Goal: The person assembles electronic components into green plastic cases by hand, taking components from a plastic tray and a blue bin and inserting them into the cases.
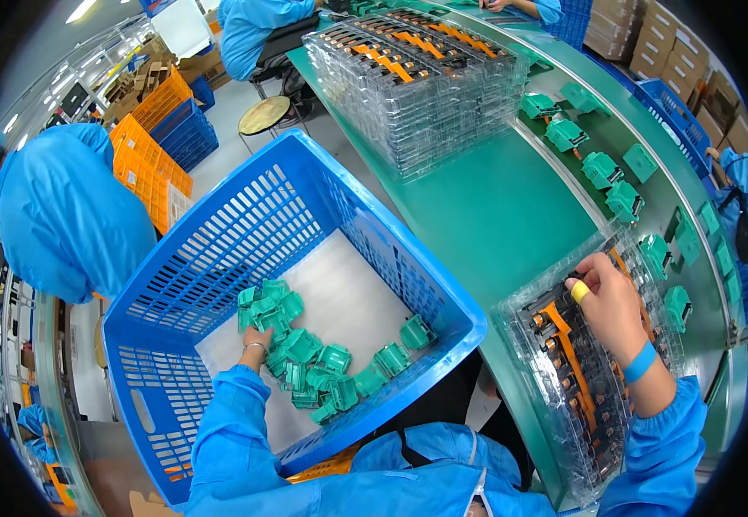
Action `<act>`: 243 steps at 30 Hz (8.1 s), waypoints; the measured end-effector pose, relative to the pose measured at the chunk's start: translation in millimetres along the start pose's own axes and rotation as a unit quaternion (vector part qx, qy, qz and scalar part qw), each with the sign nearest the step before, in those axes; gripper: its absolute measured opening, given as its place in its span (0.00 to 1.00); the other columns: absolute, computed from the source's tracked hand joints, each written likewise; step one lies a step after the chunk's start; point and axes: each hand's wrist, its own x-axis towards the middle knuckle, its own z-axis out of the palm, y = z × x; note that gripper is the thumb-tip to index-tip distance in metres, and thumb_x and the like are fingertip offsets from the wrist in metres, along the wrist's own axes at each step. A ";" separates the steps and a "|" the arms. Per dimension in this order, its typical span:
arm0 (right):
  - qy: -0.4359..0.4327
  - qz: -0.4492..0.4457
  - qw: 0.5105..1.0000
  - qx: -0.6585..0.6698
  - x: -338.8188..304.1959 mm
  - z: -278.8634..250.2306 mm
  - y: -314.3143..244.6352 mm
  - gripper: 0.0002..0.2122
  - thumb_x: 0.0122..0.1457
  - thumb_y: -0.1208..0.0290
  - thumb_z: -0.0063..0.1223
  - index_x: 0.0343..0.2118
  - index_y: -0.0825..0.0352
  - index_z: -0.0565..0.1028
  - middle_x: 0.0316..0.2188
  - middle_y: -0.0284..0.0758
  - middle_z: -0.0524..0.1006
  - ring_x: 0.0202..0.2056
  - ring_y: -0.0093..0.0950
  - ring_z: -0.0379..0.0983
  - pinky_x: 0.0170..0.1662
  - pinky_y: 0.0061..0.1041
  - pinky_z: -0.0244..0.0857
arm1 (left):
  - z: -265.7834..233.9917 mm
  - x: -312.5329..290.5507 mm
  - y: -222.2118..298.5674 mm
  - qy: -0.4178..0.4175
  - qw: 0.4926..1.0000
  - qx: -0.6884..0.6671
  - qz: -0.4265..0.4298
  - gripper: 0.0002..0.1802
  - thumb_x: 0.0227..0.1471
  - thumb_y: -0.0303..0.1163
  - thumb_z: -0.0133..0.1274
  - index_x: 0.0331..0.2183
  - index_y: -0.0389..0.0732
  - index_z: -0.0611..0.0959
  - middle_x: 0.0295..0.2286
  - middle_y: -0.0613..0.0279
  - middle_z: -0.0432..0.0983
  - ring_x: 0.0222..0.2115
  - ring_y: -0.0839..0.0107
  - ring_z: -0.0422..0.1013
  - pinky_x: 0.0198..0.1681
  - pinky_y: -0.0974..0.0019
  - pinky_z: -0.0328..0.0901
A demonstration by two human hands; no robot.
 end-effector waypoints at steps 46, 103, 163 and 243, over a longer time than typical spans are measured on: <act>0.163 -0.111 0.907 0.373 -129.3 -70.1 19.7 0.08 0.47 0.79 0.58 0.30 0.71 0.72 0.25 0.33 0.73 0.26 0.20 0.71 0.29 0.18 0.66 | -112.6 -406.6 346.2 -0.538 0.601 -0.476 0.351 0.16 0.46 0.16 0.52 0.39 0.34 0.70 0.41 0.57 0.69 0.44 0.69 0.66 0.49 0.64 0.62; 0.297 -0.481 0.813 -0.138 -149.3 -118.2 64.7 0.08 0.39 0.75 0.54 0.25 0.70 0.72 0.24 0.34 0.70 0.28 0.29 0.68 0.31 0.27 0.67 | -99.2 -415.6 338.9 -0.484 0.579 -0.460 0.468 0.28 0.43 0.13 0.51 0.47 0.37 0.62 0.46 0.50 0.62 0.48 0.60 0.63 0.49 0.58 0.62; -0.255 0.138 0.945 0.153 -37.6 -37.8 -52.5 0.12 0.49 0.66 0.59 0.29 0.69 0.70 0.12 0.30 0.70 0.14 0.17 0.69 0.18 0.17 0.58 | -43.3 -48.3 13.2 -0.151 0.967 0.009 0.206 0.25 0.40 0.43 0.59 0.37 0.35 0.77 0.32 0.50 0.75 0.34 0.63 0.73 0.38 0.65 0.66; -0.006 -0.006 0.934 0.356 -118.0 -33.1 33.1 0.08 0.51 0.73 0.55 0.29 0.70 0.69 0.24 0.38 0.73 0.26 0.31 0.71 0.30 0.26 0.65 | -114.7 -411.1 342.9 -0.528 0.649 -0.399 0.376 0.34 0.42 0.16 0.55 0.52 0.30 0.61 0.47 0.52 0.65 0.47 0.67 0.63 0.50 0.64 0.60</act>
